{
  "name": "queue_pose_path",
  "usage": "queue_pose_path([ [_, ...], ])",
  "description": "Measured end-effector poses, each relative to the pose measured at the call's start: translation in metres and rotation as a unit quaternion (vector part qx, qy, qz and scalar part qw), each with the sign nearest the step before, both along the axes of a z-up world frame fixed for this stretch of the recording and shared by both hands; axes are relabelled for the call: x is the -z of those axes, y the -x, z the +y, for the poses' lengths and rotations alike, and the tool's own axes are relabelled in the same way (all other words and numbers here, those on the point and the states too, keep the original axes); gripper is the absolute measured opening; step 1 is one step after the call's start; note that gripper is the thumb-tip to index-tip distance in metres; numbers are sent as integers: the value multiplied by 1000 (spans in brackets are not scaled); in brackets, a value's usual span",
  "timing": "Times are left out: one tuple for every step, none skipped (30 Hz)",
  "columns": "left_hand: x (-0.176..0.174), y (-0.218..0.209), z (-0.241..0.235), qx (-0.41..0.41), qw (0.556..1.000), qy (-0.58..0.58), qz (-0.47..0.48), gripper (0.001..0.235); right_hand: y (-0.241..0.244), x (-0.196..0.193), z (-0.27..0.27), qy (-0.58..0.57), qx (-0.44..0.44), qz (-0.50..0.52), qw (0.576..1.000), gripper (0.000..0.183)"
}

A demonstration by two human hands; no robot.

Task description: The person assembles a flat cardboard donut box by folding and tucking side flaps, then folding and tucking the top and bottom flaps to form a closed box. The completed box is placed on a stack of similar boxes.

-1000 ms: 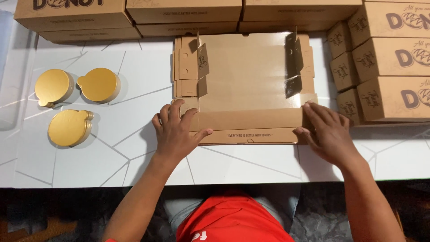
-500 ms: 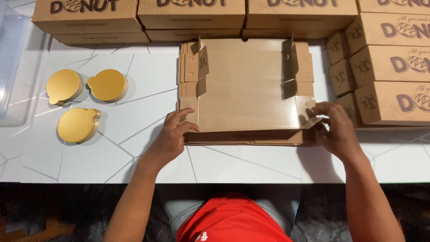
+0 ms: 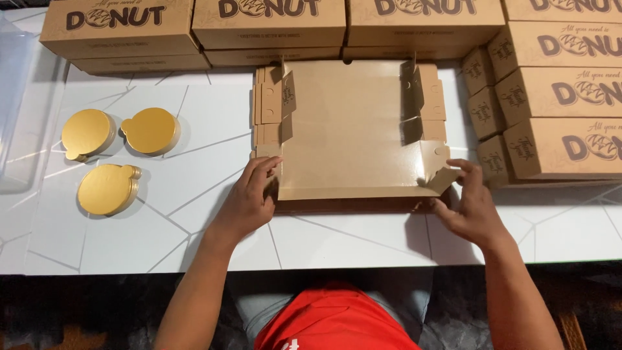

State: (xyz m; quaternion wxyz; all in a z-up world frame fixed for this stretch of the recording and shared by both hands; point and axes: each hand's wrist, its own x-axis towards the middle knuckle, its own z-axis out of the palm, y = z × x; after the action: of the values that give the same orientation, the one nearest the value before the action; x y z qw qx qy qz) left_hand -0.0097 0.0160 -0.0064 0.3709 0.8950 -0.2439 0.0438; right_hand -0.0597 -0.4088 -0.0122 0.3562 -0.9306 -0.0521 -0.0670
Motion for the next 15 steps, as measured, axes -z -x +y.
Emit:
queue_pose_path([
  [-1,3,0,1,1000,0,1,78,2,3,-2,0,1,1,1000,77],
  [-1,6,0,-4,1000,10,7,82,4,6,-3,7,-9,-6,1000,75],
  [-2,9,1,-10,1000,21,13,86,6,10,-3,14,-19,-13,1000,74],
  [-1,9,0,-12,1000,20,14,86,5,16,-7,13,-22,-12,1000,74],
  [0,10,-1,-28,999,34,17,85,5,22,-10,30,-18,-22,999,72],
  [1,11,-1,-46,998,48,20,85,4,28,-13,46,-17,-34,998,69],
  [8,11,-1,-50,997,47,19,85,1,31,-11,45,-22,-34,998,69],
  [14,10,-1,-60,997,45,10,76,-2,34,-9,91,-14,-91,992,60],
  [20,9,-1,-69,997,42,1,68,-5,38,-7,135,-7,-148,980,53],
  [26,8,-1,-73,996,42,0,68,-6,32,0,134,-10,-149,980,53],
  [31,6,-1,-76,997,22,-2,61,-7,26,6,160,-14,-141,977,48],
  [36,4,-1,-79,997,3,-3,54,-9,19,12,185,-17,-133,973,44],
  [37,3,-1,-82,997,2,-5,54,-11,25,13,184,-21,-135,973,44],
  [38,3,-1,-84,996,1,7,55,-13,30,14,246,-13,-166,955,42],
  [38,3,-2,-87,996,0,19,56,-14,35,15,307,-5,-197,931,41],
])
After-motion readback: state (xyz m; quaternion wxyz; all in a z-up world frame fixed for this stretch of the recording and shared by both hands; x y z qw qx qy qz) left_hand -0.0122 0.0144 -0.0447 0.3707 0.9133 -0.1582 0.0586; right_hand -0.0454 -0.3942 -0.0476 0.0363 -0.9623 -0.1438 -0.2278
